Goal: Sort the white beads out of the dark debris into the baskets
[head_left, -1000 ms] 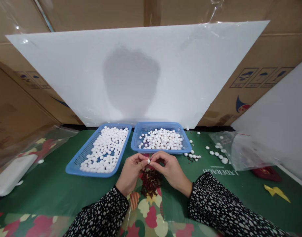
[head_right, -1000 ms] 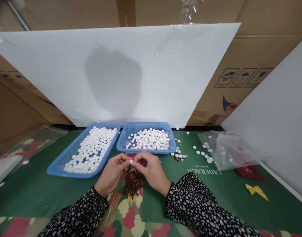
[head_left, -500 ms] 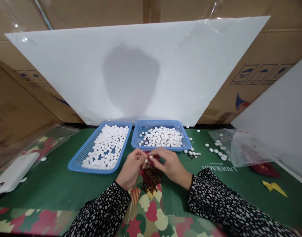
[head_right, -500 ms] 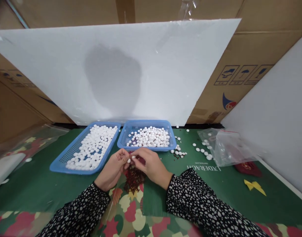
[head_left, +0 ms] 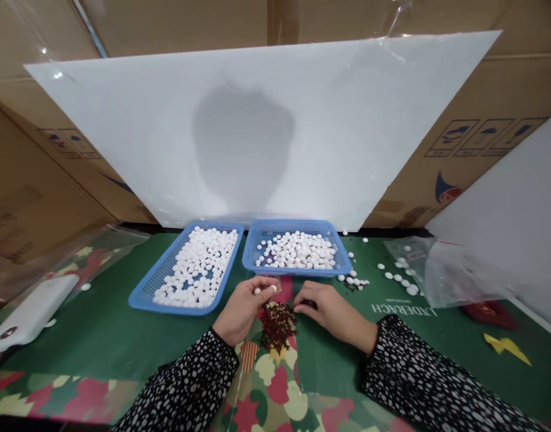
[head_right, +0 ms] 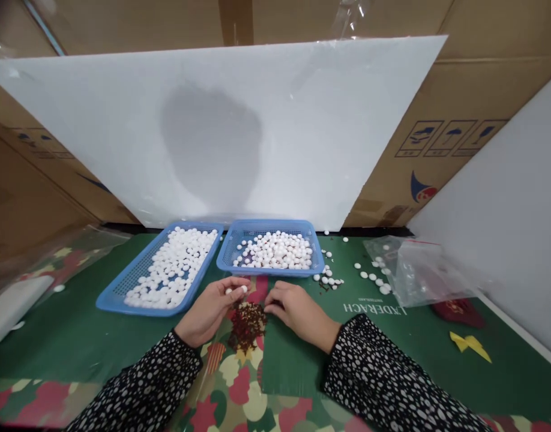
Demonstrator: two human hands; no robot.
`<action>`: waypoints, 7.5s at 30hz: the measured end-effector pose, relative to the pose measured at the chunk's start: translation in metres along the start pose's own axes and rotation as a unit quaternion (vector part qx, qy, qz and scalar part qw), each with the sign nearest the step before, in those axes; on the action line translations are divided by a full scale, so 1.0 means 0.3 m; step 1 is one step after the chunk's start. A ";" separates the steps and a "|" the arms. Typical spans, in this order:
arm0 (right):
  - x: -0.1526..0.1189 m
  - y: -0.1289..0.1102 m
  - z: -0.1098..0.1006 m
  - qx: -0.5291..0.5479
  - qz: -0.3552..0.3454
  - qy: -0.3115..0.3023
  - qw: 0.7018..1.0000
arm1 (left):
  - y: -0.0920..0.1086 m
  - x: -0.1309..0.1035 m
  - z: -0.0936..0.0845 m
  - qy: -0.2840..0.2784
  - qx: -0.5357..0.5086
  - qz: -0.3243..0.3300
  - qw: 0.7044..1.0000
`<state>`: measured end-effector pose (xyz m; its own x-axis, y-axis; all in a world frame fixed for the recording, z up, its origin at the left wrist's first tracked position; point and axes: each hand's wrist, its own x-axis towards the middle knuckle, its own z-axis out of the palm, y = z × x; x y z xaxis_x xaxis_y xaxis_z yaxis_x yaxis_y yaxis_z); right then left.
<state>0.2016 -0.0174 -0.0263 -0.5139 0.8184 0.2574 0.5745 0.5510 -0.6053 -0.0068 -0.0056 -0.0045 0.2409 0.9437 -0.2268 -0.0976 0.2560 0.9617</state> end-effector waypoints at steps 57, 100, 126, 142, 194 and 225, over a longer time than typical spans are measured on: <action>0.029 -0.093 0.077 0.167 -0.009 0.198 0.966 | -0.045 -0.008 0.032 -0.021 -0.051 -0.002 0.998; 0.099 0.005 0.069 -0.388 -0.123 -0.014 0.913 | -0.001 0.004 -0.024 -0.058 0.018 0.002 0.998; 0.064 -0.053 0.073 0.059 -0.061 0.189 0.978 | -0.047 0.010 0.001 -0.071 -0.022 0.027 0.997; 0.041 -0.002 0.121 -0.085 -0.154 0.174 0.969 | -0.062 0.010 0.006 -0.040 -0.038 0.051 0.997; 0.196 0.044 -0.099 -0.006 -0.053 0.229 0.972 | 0.016 -0.012 0.011 -0.032 0.039 0.146 0.988; 0.009 0.007 0.029 0.258 0.063 0.203 0.942 | 0.171 0.165 -0.388 -0.022 0.778 0.173 0.603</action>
<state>0.1959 -0.0155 -0.0335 -0.1163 0.9250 0.3617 0.1740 0.3776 -0.9095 -0.1123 0.0786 0.0159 0.4951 0.8689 0.0006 0.8671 -0.4940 -0.0633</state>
